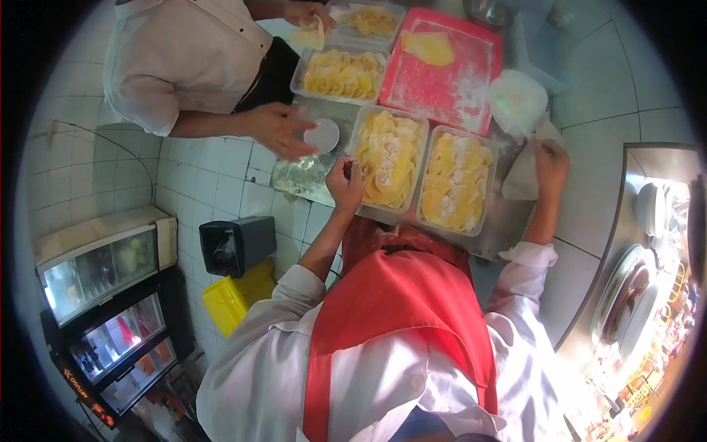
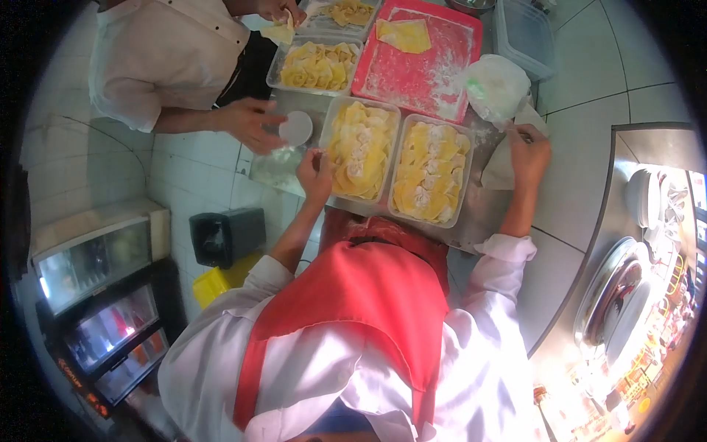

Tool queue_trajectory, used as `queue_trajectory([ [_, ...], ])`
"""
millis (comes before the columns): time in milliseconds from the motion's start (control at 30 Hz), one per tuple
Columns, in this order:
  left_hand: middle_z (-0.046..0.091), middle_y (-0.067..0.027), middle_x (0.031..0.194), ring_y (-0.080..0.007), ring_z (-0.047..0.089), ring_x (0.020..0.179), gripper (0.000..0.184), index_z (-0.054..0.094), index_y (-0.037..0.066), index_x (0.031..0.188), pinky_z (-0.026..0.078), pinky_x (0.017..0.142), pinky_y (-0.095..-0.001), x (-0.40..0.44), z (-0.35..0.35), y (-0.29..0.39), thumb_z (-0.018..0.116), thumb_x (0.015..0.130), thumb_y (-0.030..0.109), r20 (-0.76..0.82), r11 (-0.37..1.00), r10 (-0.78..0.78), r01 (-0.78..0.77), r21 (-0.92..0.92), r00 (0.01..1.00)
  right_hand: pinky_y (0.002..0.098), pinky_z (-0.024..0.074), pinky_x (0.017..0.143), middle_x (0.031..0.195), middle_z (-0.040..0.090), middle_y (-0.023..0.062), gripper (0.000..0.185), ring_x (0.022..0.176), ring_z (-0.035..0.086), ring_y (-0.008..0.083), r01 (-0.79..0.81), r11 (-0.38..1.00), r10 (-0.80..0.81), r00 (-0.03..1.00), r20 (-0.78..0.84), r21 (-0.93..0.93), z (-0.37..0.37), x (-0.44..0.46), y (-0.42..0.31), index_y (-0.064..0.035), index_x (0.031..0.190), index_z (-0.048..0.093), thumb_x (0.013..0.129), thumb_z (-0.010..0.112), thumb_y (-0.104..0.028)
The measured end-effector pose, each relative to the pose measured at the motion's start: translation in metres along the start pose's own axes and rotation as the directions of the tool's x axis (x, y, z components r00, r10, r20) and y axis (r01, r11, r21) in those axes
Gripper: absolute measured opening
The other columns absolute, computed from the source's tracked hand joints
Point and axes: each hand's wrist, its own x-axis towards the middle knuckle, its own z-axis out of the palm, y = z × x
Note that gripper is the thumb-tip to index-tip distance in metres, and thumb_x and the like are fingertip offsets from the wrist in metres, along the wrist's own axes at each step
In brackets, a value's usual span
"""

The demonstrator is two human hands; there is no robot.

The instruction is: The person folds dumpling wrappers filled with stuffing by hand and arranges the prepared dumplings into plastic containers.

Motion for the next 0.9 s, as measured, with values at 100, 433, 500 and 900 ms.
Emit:
queue_trajectory([
  [100,0.063,-0.0049,0.072,-0.0099,0.057,0.061,0.005,0.063,-0.001,0.091,0.045,0.057,-0.0253,-0.001,0.001,0.0,0.063,0.087,0.003,-0.027,1.0,0.03,-0.03,0.001,0.999,0.0312,0.0508,0.069,0.076,0.072,0.0107,0.028,0.07,0.067,0.0205,0.162,0.955,-0.209,0.962,0.174,0.249,0.027,-0.022,-0.007,0.0004,0.088,0.074,0.078,0.078,-0.026],
  [433,0.062,-0.0037,0.07,-0.0092,0.056,0.06,0.005,0.063,-0.001,0.091,0.045,0.057,-0.0249,0.0,0.001,0.006,0.063,0.088,0.004,-0.045,0.999,0.045,-0.044,0.017,0.998,0.0423,0.0536,0.071,0.086,0.071,0.0138,0.019,0.078,0.068,0.0335,0.549,0.822,-0.566,0.755,0.33,0.154,0.121,-0.068,-0.057,-0.008,0.08,0.073,0.076,0.076,-0.027],
  [500,0.062,-0.0038,0.07,-0.0092,0.056,0.06,0.005,0.063,-0.001,0.09,0.045,0.057,-0.0248,0.001,0.0,0.009,0.063,0.088,0.004,-0.04,0.999,0.038,-0.037,0.024,0.998,0.0442,0.0534,0.071,0.087,0.07,0.0139,0.018,0.079,0.067,0.0353,0.593,0.788,-0.611,0.716,0.337,0.168,0.124,-0.06,-0.064,-0.0083,0.081,0.072,0.076,0.075,-0.026],
  [900,0.063,-0.0035,0.071,-0.0081,0.055,0.06,0.006,0.063,0.0,0.09,0.045,0.057,-0.0243,0.0,0.002,0.008,0.064,0.088,0.005,-0.027,1.0,0.022,-0.021,0.008,0.999,0.0453,0.0513,0.069,0.085,0.069,0.0105,0.018,0.081,0.067,0.033,0.771,0.63,-0.721,0.537,0.438,0.092,0.134,-0.028,-0.088,-0.0091,0.08,0.069,0.076,0.074,-0.026],
])
